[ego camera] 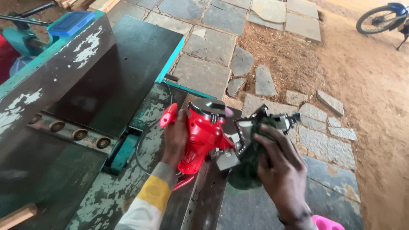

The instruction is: The person wipes down a red chain sharpening tool with a dark cloth, cleaning different parts of the device and its internal components.

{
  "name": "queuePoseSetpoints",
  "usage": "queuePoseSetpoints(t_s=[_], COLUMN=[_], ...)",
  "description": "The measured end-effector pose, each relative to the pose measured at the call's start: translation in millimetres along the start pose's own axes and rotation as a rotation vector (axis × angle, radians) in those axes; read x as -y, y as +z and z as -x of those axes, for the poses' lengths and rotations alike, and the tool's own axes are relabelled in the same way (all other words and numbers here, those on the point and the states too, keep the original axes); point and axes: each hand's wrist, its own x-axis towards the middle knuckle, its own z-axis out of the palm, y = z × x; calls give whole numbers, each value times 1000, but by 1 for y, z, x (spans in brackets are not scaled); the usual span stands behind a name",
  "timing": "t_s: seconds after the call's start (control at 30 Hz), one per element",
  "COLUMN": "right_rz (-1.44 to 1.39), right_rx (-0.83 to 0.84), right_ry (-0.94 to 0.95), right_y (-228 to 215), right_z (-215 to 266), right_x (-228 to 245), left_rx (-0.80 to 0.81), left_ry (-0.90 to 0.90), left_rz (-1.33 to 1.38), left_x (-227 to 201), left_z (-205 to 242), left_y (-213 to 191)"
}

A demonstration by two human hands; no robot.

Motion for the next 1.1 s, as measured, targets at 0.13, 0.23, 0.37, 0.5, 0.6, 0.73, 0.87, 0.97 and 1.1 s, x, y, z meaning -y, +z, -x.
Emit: queuePoseSetpoints(t_s=[0.13, 0.23, 0.37, 0.5, 0.6, 0.73, 0.87, 0.97, 1.1], right_rz=[179, 84, -7, -44, 213, 210, 46, -127, -153], right_rx=[55, 66, 182, -106, -12, -32, -5, 14, -390], right_ry=[-145, -146, -30, -15, -145, -178, -101, 24, 162], right_y=[36, 39, 15, 3, 38, 49, 28, 3, -12], right_z=[2, 32, 40, 19, -16, 3, 28, 43, 42], right_x=[-10, -8, -23, -17, -12, 0, -19, -26, -28], left_rx=[48, 5, -68, -10, 196, 37, 1, 35, 65], left_ry=[-18, -44, 21, -10, 110, -9, 0, 111, 43], left_rz=[28, 12, -109, -61, 355, 52, -51, -70, 32], left_x=[-2, -5, 4, 19, 27, 12, 0, -3, 3], left_z=[3, -1, -8, -17, -19, -13, 6, 15, 0], left_y=[4, 4, 4, -2, 1, -1, 9, 10, 6])
